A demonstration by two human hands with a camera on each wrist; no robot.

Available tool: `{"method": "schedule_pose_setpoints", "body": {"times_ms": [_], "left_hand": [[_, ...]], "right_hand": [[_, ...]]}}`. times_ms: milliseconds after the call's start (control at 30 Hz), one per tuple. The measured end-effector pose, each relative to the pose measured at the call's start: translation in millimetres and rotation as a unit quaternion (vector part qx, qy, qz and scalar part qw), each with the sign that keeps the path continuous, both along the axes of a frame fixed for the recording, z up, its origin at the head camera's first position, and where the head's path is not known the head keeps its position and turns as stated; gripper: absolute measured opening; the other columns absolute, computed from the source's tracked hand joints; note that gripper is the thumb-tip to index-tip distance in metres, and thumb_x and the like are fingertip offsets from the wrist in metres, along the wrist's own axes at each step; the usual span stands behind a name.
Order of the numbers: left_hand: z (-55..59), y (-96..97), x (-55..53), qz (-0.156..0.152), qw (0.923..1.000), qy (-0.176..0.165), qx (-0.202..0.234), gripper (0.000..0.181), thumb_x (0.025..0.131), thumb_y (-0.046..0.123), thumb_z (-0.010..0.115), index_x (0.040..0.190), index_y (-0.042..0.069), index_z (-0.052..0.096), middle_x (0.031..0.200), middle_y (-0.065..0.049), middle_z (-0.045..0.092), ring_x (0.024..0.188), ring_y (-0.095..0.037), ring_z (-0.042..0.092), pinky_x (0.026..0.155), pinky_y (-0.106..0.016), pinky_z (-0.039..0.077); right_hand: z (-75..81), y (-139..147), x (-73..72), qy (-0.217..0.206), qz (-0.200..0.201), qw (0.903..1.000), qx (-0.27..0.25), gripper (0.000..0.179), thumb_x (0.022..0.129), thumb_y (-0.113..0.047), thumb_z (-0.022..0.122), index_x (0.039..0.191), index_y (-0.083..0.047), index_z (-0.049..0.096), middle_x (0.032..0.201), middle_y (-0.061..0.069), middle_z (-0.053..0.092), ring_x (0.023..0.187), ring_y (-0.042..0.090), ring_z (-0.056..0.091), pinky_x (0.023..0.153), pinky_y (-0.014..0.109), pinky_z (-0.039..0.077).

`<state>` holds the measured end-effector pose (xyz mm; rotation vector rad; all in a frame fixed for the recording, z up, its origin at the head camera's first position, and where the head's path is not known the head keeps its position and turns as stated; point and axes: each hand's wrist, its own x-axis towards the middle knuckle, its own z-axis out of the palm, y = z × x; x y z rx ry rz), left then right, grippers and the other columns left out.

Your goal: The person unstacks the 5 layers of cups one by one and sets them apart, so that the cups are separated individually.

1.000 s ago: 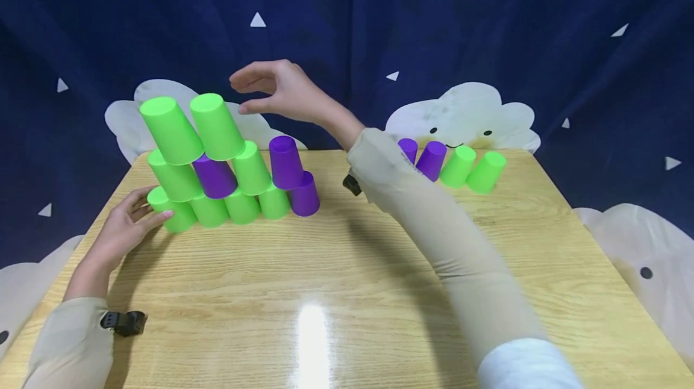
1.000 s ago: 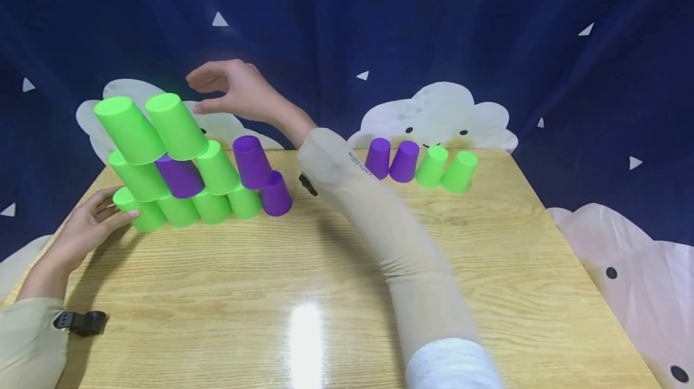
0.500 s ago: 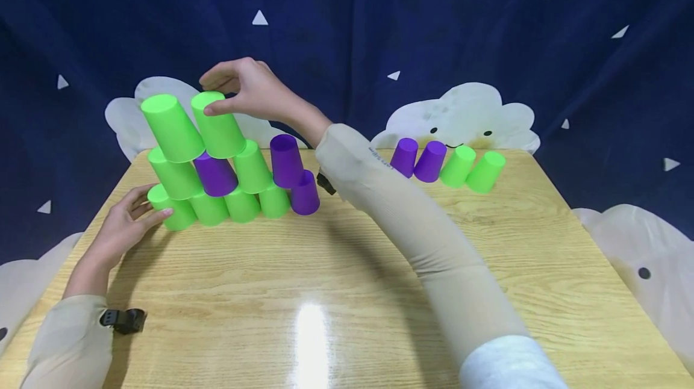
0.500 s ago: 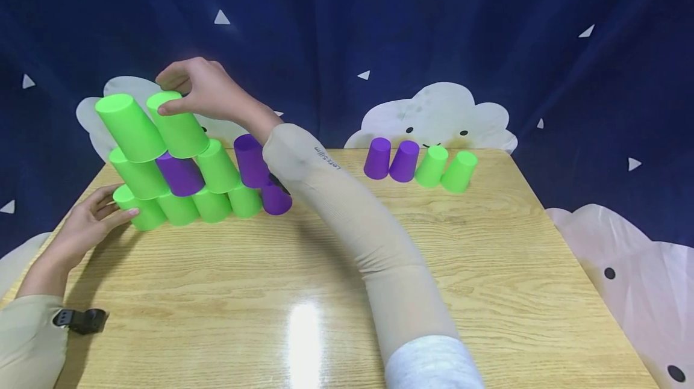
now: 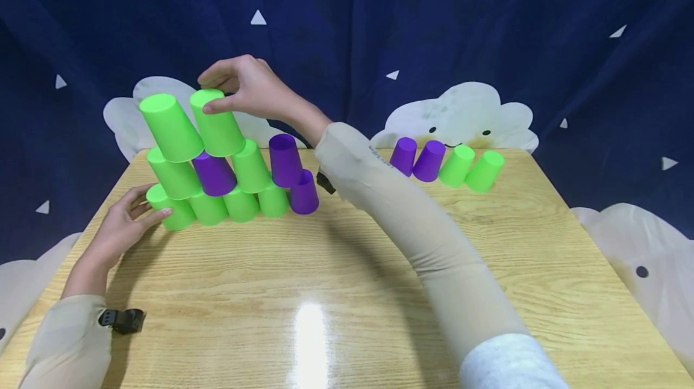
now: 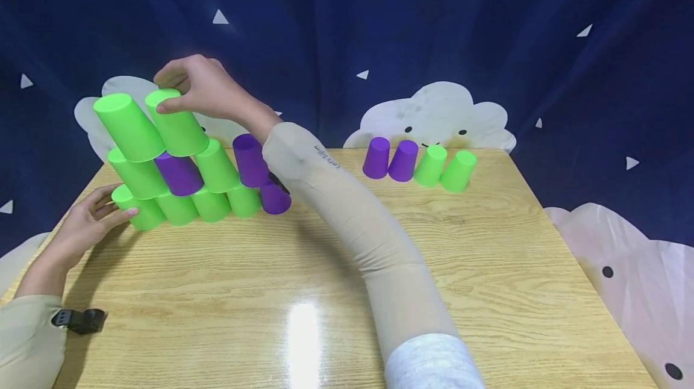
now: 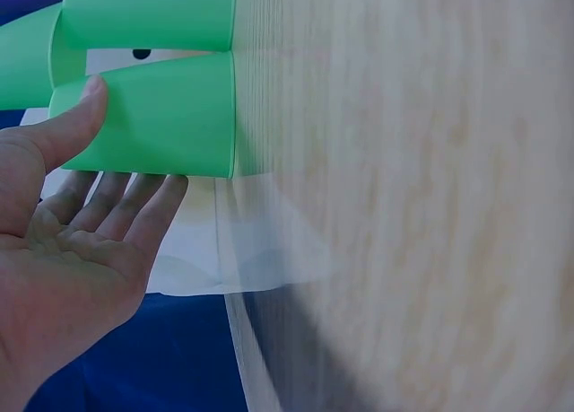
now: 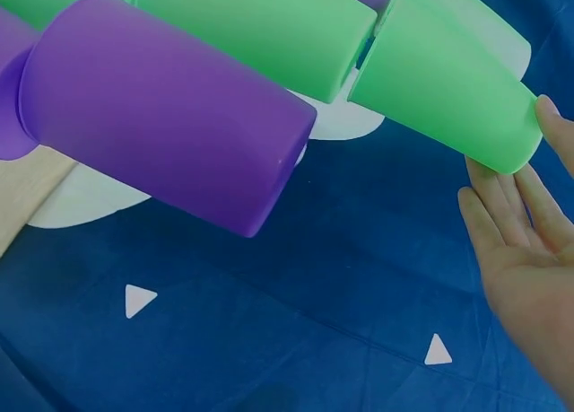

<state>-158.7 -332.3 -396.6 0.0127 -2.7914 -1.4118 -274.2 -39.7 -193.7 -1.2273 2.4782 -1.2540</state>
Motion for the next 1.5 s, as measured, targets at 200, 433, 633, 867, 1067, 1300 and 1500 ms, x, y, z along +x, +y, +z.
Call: {"method": "schedule_pose_setpoints", "body": {"times_ms": [200, 433, 633, 867, 1067, 1300, 1500], "left_hand": [[0.3, 2.0, 0.3, 0.002, 0.9999, -0.009, 0.008, 0.074, 0.099, 0.031, 0.060, 0.155, 0.002, 0.019, 0.150, -0.030, 0.029, 0.137, -0.047, 0.032, 0.112, -0.041, 0.032], [1.6, 3.3, 0.2, 0.000, 0.9999, -0.007, 0.014, 0.076, 0.099, 0.032, 0.061, 0.155, 0.003, 0.019, 0.150, -0.031, 0.029, 0.136, -0.050, 0.031, 0.111, -0.054, 0.029], [0.5, 1.4, 0.6, 0.000, 0.9999, -0.007, 0.010, 0.076, 0.098, 0.033, 0.061, 0.155, 0.005, 0.020, 0.150, -0.030, 0.030, 0.136, -0.049, 0.032, 0.112, -0.047, 0.031], [-1.5, 1.4, 2.0, 0.001, 0.9999, -0.007, 0.014, 0.076, 0.098, 0.033, 0.061, 0.155, 0.005, 0.020, 0.150, -0.029, 0.030, 0.137, -0.047, 0.032, 0.112, -0.043, 0.032], [-0.7, 0.4, 2.6, 0.002, 0.9999, -0.004, 0.012, 0.076, 0.098, 0.033, 0.062, 0.155, 0.005, 0.021, 0.150, -0.028, 0.030, 0.137, -0.045, 0.033, 0.110, -0.028, 0.035], [-0.3, 2.0, 4.7, 0.003, 0.9998, -0.007, 0.018, 0.075, 0.099, 0.032, 0.061, 0.155, 0.005, 0.020, 0.151, -0.030, 0.028, 0.136, -0.049, 0.031, 0.112, -0.051, 0.030], [0.8, 3.1, 5.0, 0.000, 0.9999, -0.002, 0.017, 0.075, 0.098, 0.032, 0.062, 0.155, 0.007, 0.021, 0.150, -0.028, 0.031, 0.137, -0.047, 0.033, 0.103, -0.018, 0.038]], "right_hand": [[5.1, 9.2, -1.9, -0.010, -0.006, 0.9996, -0.026, 0.050, 0.080, -0.016, 0.083, 0.125, -0.002, 0.065, 0.123, 0.004, 0.066, 0.104, 0.005, 0.064, 0.089, 0.011, 0.045], [8.5, 39.6, -9.5, 0.009, -0.022, 0.9975, -0.067, 0.047, 0.081, -0.012, 0.082, 0.124, 0.000, 0.065, 0.123, 0.008, 0.066, 0.107, 0.011, 0.065, 0.092, 0.016, 0.047], [8.2, 69.3, -16.7, 0.013, -0.045, 0.9955, -0.082, 0.046, 0.083, -0.013, 0.080, 0.125, -0.001, 0.064, 0.124, 0.009, 0.065, 0.109, 0.012, 0.064, 0.093, 0.018, 0.048], [-1.9, 106.3, -28.4, -0.001, -0.072, 0.9930, -0.093, 0.044, 0.083, -0.011, 0.080, 0.123, 0.002, 0.065, 0.121, 0.011, 0.066, 0.106, 0.015, 0.066, 0.093, 0.022, 0.049], [-18.8, 141.7, -39.0, -0.029, -0.129, 0.9886, -0.072, 0.045, 0.084, -0.013, 0.080, 0.124, 0.000, 0.065, 0.122, 0.010, 0.066, 0.105, 0.015, 0.066, 0.094, 0.024, 0.049], [-48.3, 172.8, -46.5, -0.047, -0.167, 0.9844, -0.030, 0.047, 0.084, -0.013, 0.079, 0.126, 0.000, 0.063, 0.125, 0.011, 0.064, 0.109, 0.018, 0.064, 0.096, 0.027, 0.049], [-73.8, 197.3, -49.1, -0.046, -0.198, 0.9791, -0.001, 0.046, 0.083, -0.012, 0.081, 0.124, 0.001, 0.065, 0.122, 0.014, 0.066, 0.109, 0.022, 0.065, 0.094, 0.030, 0.050]]}}
